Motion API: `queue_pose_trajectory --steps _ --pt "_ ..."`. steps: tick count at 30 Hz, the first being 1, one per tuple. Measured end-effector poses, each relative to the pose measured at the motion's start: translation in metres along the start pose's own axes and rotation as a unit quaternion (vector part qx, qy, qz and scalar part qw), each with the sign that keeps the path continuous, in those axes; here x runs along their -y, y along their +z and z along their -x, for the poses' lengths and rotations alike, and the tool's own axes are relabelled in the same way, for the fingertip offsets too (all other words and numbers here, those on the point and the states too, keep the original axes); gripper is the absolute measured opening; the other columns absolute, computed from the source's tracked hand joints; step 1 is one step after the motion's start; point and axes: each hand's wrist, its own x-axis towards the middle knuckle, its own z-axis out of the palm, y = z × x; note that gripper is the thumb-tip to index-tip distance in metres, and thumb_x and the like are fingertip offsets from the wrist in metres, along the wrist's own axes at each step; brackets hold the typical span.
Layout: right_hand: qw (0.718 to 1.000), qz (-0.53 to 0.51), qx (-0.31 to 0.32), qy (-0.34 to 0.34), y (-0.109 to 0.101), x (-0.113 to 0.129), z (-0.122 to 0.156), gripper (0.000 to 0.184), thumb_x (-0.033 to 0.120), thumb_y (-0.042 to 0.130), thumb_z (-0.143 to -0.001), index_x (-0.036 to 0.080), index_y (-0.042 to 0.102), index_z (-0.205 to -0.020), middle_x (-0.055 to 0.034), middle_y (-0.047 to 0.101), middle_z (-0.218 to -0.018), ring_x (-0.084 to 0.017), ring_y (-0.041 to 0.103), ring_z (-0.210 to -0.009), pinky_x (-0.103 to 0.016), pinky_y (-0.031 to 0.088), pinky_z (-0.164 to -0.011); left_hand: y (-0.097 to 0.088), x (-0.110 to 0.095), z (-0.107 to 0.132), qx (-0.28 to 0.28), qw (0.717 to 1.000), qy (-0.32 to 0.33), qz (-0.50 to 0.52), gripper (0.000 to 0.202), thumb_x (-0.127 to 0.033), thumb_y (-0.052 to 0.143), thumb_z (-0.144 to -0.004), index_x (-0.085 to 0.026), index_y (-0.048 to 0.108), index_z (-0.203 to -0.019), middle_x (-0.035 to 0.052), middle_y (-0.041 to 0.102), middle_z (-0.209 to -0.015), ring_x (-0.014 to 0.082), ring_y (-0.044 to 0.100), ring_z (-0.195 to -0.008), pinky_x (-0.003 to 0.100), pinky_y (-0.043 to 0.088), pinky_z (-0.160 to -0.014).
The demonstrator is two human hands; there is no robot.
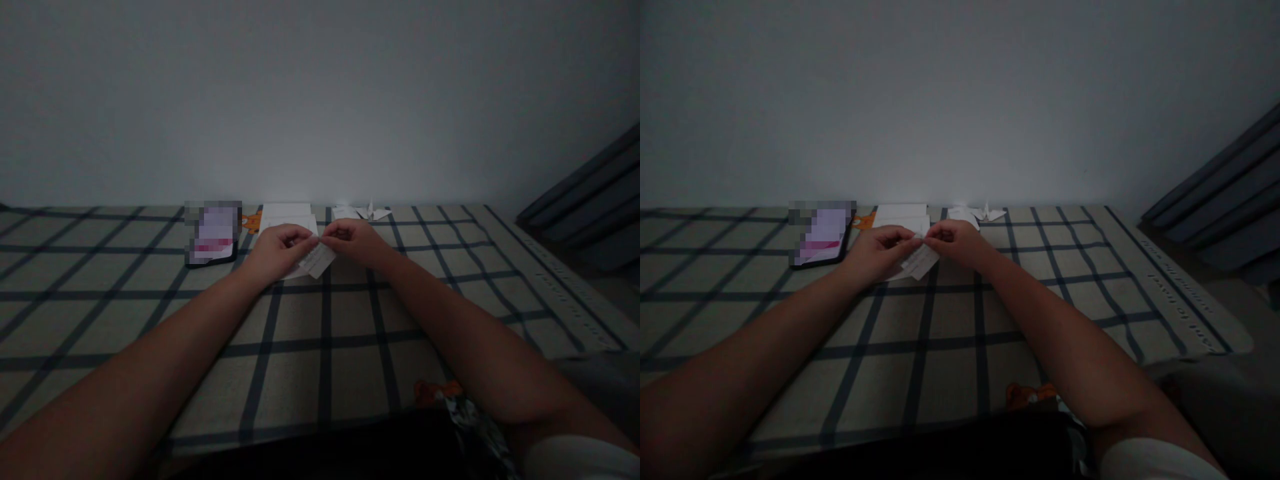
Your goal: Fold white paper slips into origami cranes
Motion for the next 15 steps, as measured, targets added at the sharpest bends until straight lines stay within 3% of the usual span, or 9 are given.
queue_pose_trajectory --steps 5,15 --pt "1.000 0.000 0.020 0.011 0.0014 0.0009 0.0011 0.023 0.039 0.068 -0.082 0.016 0.068 -0.085 -0.0013 0.066 -0.075 -0.013 0.059 -0.069 -0.026 0.046 -0.064 -0.0008 -0.0034 -0.0004 -0.015 1.000 0.001 0.005 0.032 -0.048 0.070 -0.082 -0.017 0.078 -0.087 0.0085 0.077 -0.085 0.0203 0.068 -0.076 0.030 0.052 -0.067" --pt "0.999 -0.028 0.000 0.020 0.0034 0.0068 0.0008 0.020 0.036 0.069 -0.078 0.016 0.067 -0.083 -0.0005 0.066 -0.075 -0.012 0.059 -0.067 -0.025 0.047 -0.062 -0.0009 -0.0071 0.0022 -0.027 0.998 0.026 -0.055 0.034 -0.049 0.069 -0.085 -0.018 0.080 -0.091 0.0071 0.077 -0.084 0.0195 0.068 -0.074 0.029 0.049 -0.065"
